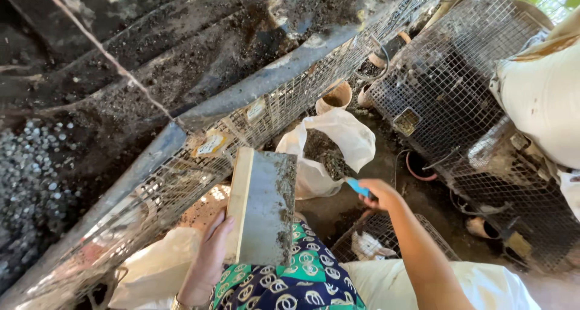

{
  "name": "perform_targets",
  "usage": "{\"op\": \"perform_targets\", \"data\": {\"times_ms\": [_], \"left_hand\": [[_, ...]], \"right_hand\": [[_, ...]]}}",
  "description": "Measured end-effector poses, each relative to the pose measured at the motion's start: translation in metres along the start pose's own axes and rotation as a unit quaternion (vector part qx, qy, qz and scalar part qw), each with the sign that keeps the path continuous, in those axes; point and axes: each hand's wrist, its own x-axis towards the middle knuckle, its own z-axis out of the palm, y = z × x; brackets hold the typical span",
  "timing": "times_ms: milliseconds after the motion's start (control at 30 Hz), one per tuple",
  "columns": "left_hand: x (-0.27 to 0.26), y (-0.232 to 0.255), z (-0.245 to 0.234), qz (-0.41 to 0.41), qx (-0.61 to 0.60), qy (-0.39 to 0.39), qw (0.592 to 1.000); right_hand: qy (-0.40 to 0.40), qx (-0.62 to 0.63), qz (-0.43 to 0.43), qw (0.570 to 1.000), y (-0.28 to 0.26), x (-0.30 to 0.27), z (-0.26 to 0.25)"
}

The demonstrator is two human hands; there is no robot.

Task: The person uses a blue-handled trowel to scoop a dark, granular material from a large metal trough onto a wooden board held in the left hand. The material is then transferred into a white sack on the floor. This process is repeated multiple times.

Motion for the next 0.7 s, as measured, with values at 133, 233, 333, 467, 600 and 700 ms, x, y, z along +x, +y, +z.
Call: {"op": "perform_targets", "data": {"times_ms": [133, 233, 333, 467, 600, 700], "left_hand": [[-0.016, 0.014, 0.005, 0.033, -0.004, -0.025, 0.999], [-0.024, 0.010, 0.001, 0.050, -0.019, -0.025, 0.998], [-0.011, -0.036, -0.022, 0.020, -0.051, 0.062, 0.997], [-0.017, -0.048, -0.035, 0.034, -0.133, 0.076, 0.988], [-0.016, -0.076, -0.068, 0.237, 0.064, 0.009, 0.969], [-0.027, -0.065, -0.076, 0.399, 0.247, -0.016, 0.883]], "right_hand": [[-0.040, -0.058, 0.106, 0.992, -0.033, 0.061, -0.011], [-0.008, -0.112, 0.193, 0.975, -0.070, 0.089, 0.002], [0.053, -0.216, 0.183, 0.958, -0.089, 0.114, 0.020], [0.097, -0.317, 0.148, 0.932, -0.106, 0.088, 0.045], [0.079, -0.603, 0.034, 0.793, -0.104, 0.097, 0.055], [0.084, -0.764, -0.064, 0.637, -0.091, 0.136, 0.049]]}}
